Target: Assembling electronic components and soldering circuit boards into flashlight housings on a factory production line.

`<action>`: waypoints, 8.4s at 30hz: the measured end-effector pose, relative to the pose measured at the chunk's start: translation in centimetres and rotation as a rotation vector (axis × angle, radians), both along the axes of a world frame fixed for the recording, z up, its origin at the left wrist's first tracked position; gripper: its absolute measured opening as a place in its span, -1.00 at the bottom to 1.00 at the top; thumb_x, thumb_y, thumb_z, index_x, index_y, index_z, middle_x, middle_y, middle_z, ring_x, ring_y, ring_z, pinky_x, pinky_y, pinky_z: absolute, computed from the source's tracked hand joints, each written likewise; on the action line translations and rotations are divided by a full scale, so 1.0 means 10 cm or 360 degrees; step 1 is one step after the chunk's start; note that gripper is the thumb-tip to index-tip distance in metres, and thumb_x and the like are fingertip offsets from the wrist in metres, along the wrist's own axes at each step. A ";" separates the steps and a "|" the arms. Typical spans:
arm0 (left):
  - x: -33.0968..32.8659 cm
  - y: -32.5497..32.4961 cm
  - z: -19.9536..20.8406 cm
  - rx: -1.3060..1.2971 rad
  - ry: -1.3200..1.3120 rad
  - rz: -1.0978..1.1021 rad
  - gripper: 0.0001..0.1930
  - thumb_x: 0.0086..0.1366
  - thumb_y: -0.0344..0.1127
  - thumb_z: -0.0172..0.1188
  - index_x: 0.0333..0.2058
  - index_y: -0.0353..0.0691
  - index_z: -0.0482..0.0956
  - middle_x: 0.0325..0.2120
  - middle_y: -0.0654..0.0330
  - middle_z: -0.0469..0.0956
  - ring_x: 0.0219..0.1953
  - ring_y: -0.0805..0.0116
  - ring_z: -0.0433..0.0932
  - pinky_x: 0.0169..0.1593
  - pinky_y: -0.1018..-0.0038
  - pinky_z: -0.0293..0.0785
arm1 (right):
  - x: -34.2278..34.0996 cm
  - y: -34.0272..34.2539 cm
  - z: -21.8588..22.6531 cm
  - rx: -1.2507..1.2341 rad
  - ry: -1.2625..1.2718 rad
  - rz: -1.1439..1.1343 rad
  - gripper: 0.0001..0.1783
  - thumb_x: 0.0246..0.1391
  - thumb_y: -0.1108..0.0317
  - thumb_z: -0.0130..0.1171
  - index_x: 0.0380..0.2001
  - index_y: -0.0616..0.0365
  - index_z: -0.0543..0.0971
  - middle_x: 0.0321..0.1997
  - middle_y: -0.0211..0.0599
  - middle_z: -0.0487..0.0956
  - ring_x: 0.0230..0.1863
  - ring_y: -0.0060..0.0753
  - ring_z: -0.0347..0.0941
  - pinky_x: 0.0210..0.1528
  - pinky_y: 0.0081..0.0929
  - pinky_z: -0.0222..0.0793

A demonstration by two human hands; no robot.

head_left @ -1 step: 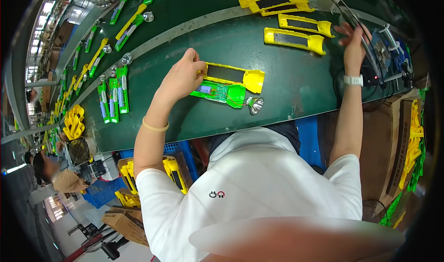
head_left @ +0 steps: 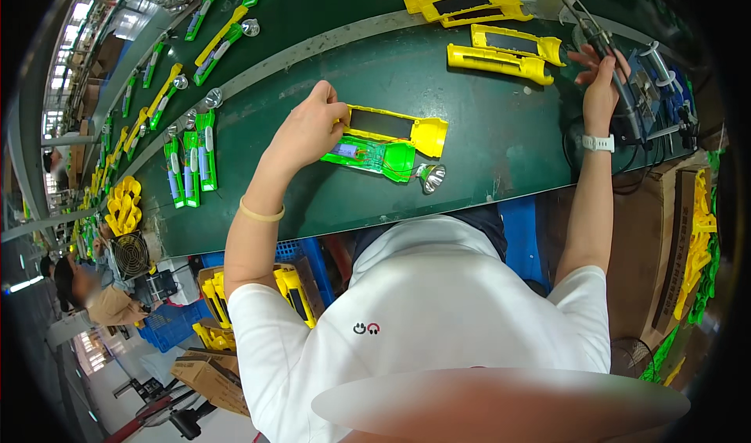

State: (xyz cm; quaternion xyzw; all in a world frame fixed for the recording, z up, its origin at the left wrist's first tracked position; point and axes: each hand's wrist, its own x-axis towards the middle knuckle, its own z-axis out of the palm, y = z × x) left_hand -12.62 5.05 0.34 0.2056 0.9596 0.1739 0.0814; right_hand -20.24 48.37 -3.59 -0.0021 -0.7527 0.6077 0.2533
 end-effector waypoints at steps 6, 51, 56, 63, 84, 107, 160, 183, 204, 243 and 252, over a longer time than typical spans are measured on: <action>-0.15 0.03 0.08 0.0064 0.0050 -0.0012 -0.86 0.03 -0.39 0.22 -0.38 -0.23 0.57 -0.31 0.13 0.41 -0.24 0.20 0.45 -0.19 0.39 0.41 | 0.23 -0.16 -0.01 -0.0219 -0.0064 0.0130 -0.56 0.25 0.07 -0.16 0.03 0.15 0.17 -0.15 -0.09 0.52 -0.14 -0.32 0.52 -0.46 -0.57 0.48; -1.58 -0.85 0.09 0.0541 0.0447 0.0480 -0.62 -0.10 -0.30 0.38 -0.37 -0.23 0.36 -0.33 0.16 0.51 -0.30 0.29 0.49 -0.14 0.47 0.41 | 0.59 -1.64 -0.32 -0.0877 -0.0622 0.1251 -0.58 0.25 0.17 -0.19 0.03 0.18 0.05 -0.10 -0.04 0.43 -0.04 -0.17 0.45 -0.04 -0.27 0.43; 0.08 -0.36 -0.12 0.0613 0.0086 -0.0136 -0.67 -0.12 -0.36 0.39 -0.42 -0.18 0.38 -0.19 0.08 0.51 -0.13 0.05 0.47 -0.09 0.32 0.43 | 0.50 -1.67 -0.31 -0.1142 -0.0797 0.1106 -0.59 0.28 0.16 -0.24 0.07 0.13 0.03 -0.24 -0.08 0.43 -0.20 -0.19 0.50 -0.16 -0.34 0.49; 0.68 -0.34 -0.28 0.0645 0.1473 0.0125 -0.12 -0.28 -0.01 0.49 0.04 -0.16 0.28 0.03 0.06 0.29 0.09 0.00 0.30 0.13 0.17 0.23 | 0.57 -1.53 -0.24 -0.0784 -0.0574 0.0944 -0.63 0.29 0.09 -0.28 -0.01 0.12 0.19 -0.30 -0.21 0.49 -0.33 -0.49 0.49 -0.45 -0.69 0.24; 0.42 0.43 -0.31 0.0682 0.0361 -0.0087 -0.89 0.03 -0.46 0.24 -0.42 -0.19 0.54 -0.40 0.17 0.40 -0.37 0.25 0.43 -0.31 0.44 0.40 | 1.37 -1.51 -0.17 -0.0876 -0.0437 0.0596 -0.73 0.08 0.44 0.10 -0.24 0.13 0.22 -0.45 -0.37 0.34 -0.64 -0.65 0.26 -0.63 -0.70 0.21; 0.40 0.53 -0.38 0.0599 0.0524 0.0013 -0.84 -0.02 -0.52 0.26 -0.43 -0.25 0.47 -0.41 0.14 0.36 -0.39 0.26 0.40 -0.40 0.46 0.40 | 1.38 -1.48 -0.21 -0.0693 -0.0452 0.0763 -0.74 0.07 0.38 0.11 -0.28 0.14 0.23 -0.43 -0.38 0.33 -0.64 -0.65 0.22 -0.61 -0.67 0.20; 0.35 0.43 -0.11 0.0076 0.0807 -0.0630 -0.79 -0.10 -0.46 0.12 -0.38 -0.31 0.45 -0.35 0.18 0.41 -0.36 0.35 0.47 -0.38 0.51 0.47 | 1.34 -1.27 -0.22 -0.0942 -0.0432 0.0531 -0.76 0.12 0.32 0.05 -0.27 0.13 0.24 -0.50 -0.36 0.37 -0.65 -0.60 0.31 -0.67 -0.74 0.16; 0.05 0.91 -0.35 0.0537 0.0508 -0.0215 -0.85 0.03 -0.42 0.23 -0.38 -0.20 0.49 -0.62 0.22 0.39 -0.55 0.30 0.35 -0.47 0.43 0.28 | 0.47 -1.43 -0.10 -0.0670 -0.0315 0.0615 -0.75 0.16 0.36 0.03 -0.14 0.19 0.28 -0.23 -0.20 0.45 -0.15 -0.25 0.51 0.00 -0.36 0.39; -0.06 0.68 -0.31 0.0238 0.0325 -0.0018 -0.91 -0.02 -0.41 0.21 -0.46 -0.12 0.57 -0.58 0.21 0.47 -0.47 0.22 0.49 -0.40 0.35 0.43 | 0.78 -1.23 -0.25 -0.0488 -0.0465 0.0897 -0.77 0.03 0.44 0.13 -0.34 0.16 0.27 -0.53 -0.45 0.39 -0.55 -0.76 0.23 -0.52 -0.77 0.17; -0.05 0.88 -0.41 0.0020 0.0521 -0.0001 -0.93 0.03 -0.34 0.15 -0.55 -0.18 0.54 -0.63 0.19 0.45 -0.49 0.21 0.49 -0.46 0.32 0.43 | 0.58 -1.47 -0.18 -0.0869 -0.0474 0.0883 -0.74 0.19 0.36 -0.03 -0.16 0.18 0.16 -0.21 -0.09 0.42 -0.22 -0.19 0.55 -0.27 -0.42 0.56; 0.02 0.94 -0.34 0.0072 0.0453 -0.0022 -0.93 0.04 -0.33 0.17 -0.51 -0.16 0.57 -0.58 0.20 0.50 -0.47 0.21 0.52 -0.44 0.33 0.43 | 0.66 -1.40 -0.20 -0.0908 -0.0483 0.0825 -0.72 0.19 0.35 -0.02 -0.16 0.19 0.16 -0.26 -0.12 0.41 -0.28 -0.21 0.56 -0.31 -0.42 0.57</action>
